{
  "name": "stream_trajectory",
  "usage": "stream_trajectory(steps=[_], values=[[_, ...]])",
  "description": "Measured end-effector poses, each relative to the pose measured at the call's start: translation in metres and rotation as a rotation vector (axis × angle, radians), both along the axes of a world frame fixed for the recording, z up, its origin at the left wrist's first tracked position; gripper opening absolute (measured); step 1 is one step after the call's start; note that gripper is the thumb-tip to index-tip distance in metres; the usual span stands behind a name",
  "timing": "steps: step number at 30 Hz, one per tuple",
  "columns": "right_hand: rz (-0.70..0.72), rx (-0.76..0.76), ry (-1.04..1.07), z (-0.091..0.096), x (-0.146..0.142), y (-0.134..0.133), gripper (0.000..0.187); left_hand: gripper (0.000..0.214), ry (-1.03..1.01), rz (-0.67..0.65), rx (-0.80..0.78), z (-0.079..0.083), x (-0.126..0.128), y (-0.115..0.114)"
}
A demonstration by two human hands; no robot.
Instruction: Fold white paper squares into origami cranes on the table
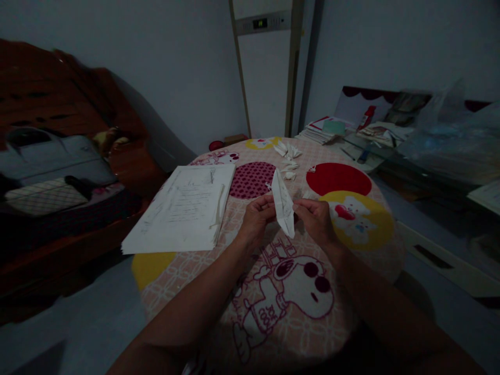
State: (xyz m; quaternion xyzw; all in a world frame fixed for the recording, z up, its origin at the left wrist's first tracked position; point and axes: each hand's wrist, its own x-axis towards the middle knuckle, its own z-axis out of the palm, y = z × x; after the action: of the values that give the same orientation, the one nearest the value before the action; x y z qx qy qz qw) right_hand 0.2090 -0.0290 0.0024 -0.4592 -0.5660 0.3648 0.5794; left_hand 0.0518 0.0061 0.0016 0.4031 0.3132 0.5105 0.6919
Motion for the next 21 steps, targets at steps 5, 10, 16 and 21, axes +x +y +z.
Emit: stream_trajectory(steps=[5,10,16,21], values=[[-0.007,0.002,-0.032,-0.0030,0.0020,0.0003,0.025,0.029,0.007,-0.002,-0.008,-0.0006,-0.0003,0.0006],[-0.012,0.003,-0.035,-0.0043,0.0027,0.0011,0.025,0.029,0.004,0.005,-0.005,0.0004,0.0004,-0.0002],[-0.008,0.015,-0.031,-0.0061,0.0026,0.0024,0.025,0.028,0.037,0.024,0.034,0.0014,0.0003,-0.0012],[-0.002,0.000,-0.020,-0.0074,0.0038,0.0043,0.026,0.028,0.013,0.026,0.018,0.0022,0.0005,-0.0016]])
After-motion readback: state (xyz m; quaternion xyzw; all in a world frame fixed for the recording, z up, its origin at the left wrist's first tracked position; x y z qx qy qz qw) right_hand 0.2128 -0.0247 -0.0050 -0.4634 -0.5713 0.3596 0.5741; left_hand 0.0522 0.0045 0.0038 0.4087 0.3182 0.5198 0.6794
